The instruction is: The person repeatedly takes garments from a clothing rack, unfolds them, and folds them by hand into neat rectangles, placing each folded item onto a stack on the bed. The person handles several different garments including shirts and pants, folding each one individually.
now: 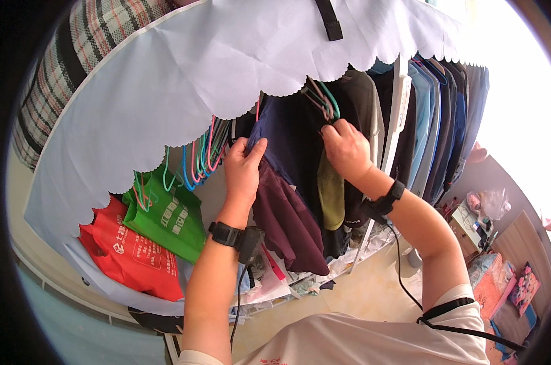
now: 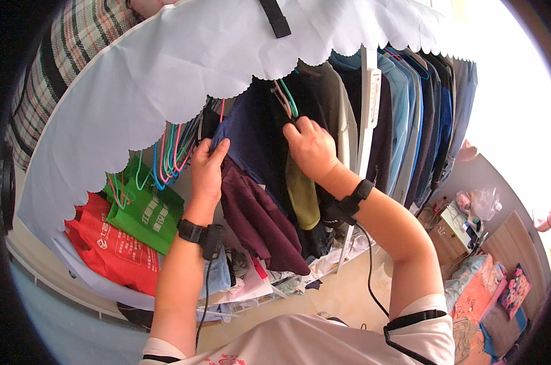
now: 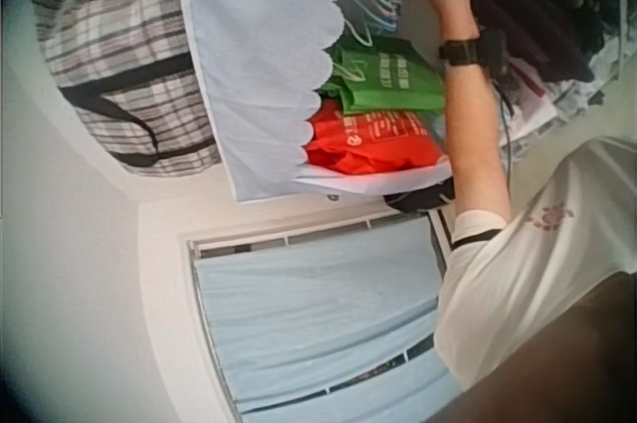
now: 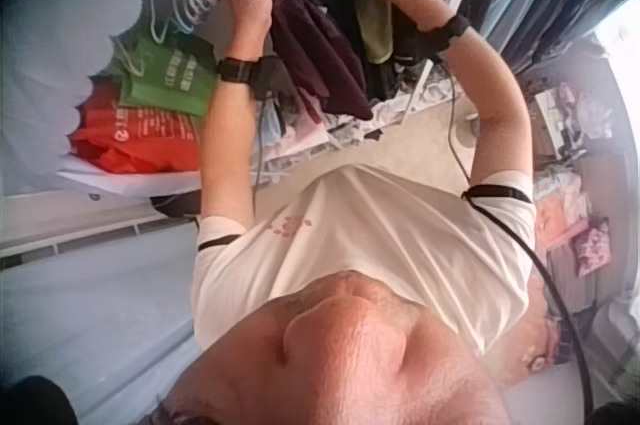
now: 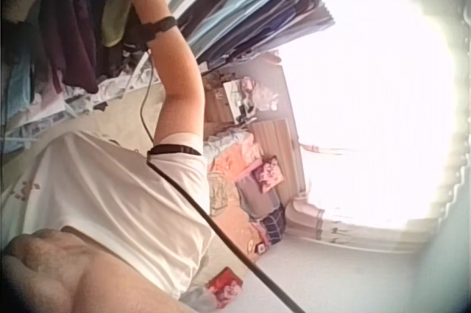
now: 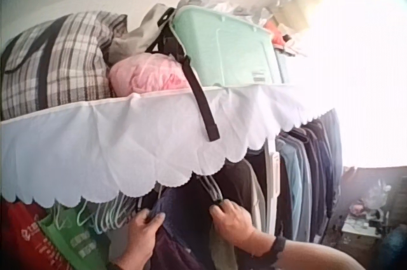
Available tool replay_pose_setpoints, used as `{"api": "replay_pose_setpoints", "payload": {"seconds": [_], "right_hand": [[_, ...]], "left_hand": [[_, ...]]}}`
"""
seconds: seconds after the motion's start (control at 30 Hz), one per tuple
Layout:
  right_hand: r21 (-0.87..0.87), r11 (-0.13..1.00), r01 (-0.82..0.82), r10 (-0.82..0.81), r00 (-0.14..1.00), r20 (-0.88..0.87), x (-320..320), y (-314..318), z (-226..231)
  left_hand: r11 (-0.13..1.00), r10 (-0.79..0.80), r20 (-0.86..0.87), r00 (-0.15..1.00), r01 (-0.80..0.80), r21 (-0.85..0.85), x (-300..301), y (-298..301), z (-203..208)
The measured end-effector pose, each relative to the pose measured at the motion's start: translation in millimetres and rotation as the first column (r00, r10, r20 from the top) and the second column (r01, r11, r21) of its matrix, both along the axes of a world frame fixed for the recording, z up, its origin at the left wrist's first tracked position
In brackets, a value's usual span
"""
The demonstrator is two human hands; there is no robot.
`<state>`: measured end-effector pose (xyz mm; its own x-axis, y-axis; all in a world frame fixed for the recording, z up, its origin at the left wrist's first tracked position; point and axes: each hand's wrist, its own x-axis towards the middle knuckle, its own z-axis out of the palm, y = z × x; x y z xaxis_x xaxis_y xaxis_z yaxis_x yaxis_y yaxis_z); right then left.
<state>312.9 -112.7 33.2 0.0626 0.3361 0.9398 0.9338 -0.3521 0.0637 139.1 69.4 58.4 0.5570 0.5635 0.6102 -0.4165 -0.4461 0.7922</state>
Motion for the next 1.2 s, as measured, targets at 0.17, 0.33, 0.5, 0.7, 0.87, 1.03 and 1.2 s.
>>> {"api": "replay_pose_setpoints", "payload": {"seconds": [0.17, 0.33, 0.5, 0.7, 0.87, 1.03, 1.2], "right_hand": [[-0.148, 0.989, 0.020, -0.029, 0.998, -0.056, 5.2, 15.9, -32.3], [-0.329, 0.944, 0.010, -0.041, 0.995, -0.089, -1.8, 17.7, -55.2], [-0.469, 0.868, -0.162, -0.025, 0.930, -0.368, -15.0, 6.2, -72.0], [-0.427, 0.785, -0.448, 0.045, 0.730, -0.682, -45.1, -44.7, -81.6], [-0.189, 0.765, -0.616, 0.186, 0.492, -0.850, -91.4, -104.7, -59.5], [0.117, 0.729, -0.674, 0.159, 0.001, -0.987, -135.9, -152.8, -20.4], [-0.017, 0.405, -0.914, 0.173, 0.095, -0.980, -176.3, -201.2, 6.4]], "left_hand": [[0.837, 0.456, 0.125, 0.881, -0.472, 0.275, 6.6, -7.0, -9.2], [0.594, 0.586, 0.270, 0.764, -0.631, 0.499, 8.0, -3.8, -31.5], [0.674, 0.523, 0.097, 0.847, -0.480, 0.562, 6.5, -7.5, -71.0], [0.846, 0.308, -0.133, 0.942, -0.207, 0.491, -36.7, -44.2, -104.8], [0.905, 0.038, -0.204, 0.978, 0.053, 0.423, -82.8, -95.0, -82.8], [0.849, -0.347, -0.146, 0.927, 0.376, 0.372, -99.2, -148.0, -43.4], [0.700, -0.625, 0.008, 0.781, 0.556, 0.448, -103.6, -203.4, -25.3]]}}
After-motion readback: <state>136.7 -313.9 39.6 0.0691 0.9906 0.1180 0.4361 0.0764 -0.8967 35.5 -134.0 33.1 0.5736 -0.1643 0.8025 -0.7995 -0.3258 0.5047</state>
